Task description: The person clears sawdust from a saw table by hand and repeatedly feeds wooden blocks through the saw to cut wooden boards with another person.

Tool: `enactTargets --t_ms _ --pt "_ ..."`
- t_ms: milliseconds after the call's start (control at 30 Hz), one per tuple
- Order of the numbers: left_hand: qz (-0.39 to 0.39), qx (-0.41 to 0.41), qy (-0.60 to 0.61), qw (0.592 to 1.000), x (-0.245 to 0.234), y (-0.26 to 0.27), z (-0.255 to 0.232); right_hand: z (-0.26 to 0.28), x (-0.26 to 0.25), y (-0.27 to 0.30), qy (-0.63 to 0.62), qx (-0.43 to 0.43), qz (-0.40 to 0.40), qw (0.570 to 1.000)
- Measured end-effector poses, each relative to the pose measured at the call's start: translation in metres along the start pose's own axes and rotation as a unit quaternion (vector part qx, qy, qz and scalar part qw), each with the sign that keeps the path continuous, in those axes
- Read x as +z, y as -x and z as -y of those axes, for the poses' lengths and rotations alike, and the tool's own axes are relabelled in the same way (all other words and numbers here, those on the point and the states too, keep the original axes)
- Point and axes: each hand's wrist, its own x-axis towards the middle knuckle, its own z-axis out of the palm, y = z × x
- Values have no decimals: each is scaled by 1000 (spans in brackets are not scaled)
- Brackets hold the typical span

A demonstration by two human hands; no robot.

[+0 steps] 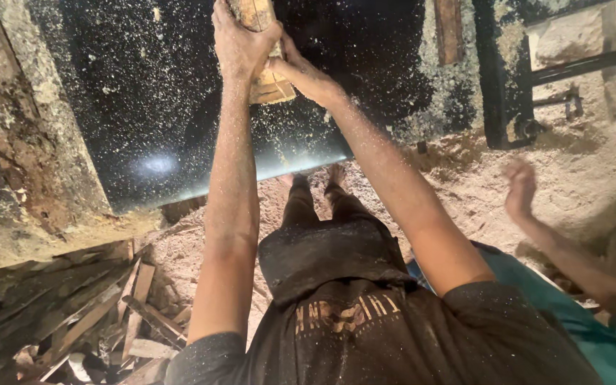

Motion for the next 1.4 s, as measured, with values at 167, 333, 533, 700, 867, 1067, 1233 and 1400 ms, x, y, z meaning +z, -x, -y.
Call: enactTargets --t_ms 167,333,533,700,867,1067,1233,1400 --pt "-14 -21 -8 1000 -5 21 -9 2 9 15 4 4 -5 1000" --pt "-6 -40 -12 999 -11 41 -19 -3 14 33 -2 -8 2 1000" --pt "18 -53 -27 998 -15 67 -18 -10 26 56 14 16 3 1000" --pt "3 -23 -39 999 -12 84 -10 -13 34 73 29 8 8 1000" --pt "6 -26 -31 999 -12 100 -7 -10 40 90 88 58 -13 994" --pt "-12 -8 -35 999 -13 120 -6 -14 51 111 58 12 -16 998" --pt "-11 -10 -31 999 -14 130 -8 -22 56 118 20 5 -11 1000" --pt "-4 -23 -33 999 -18 143 -11 -21 62 129 29 27 -20 999"
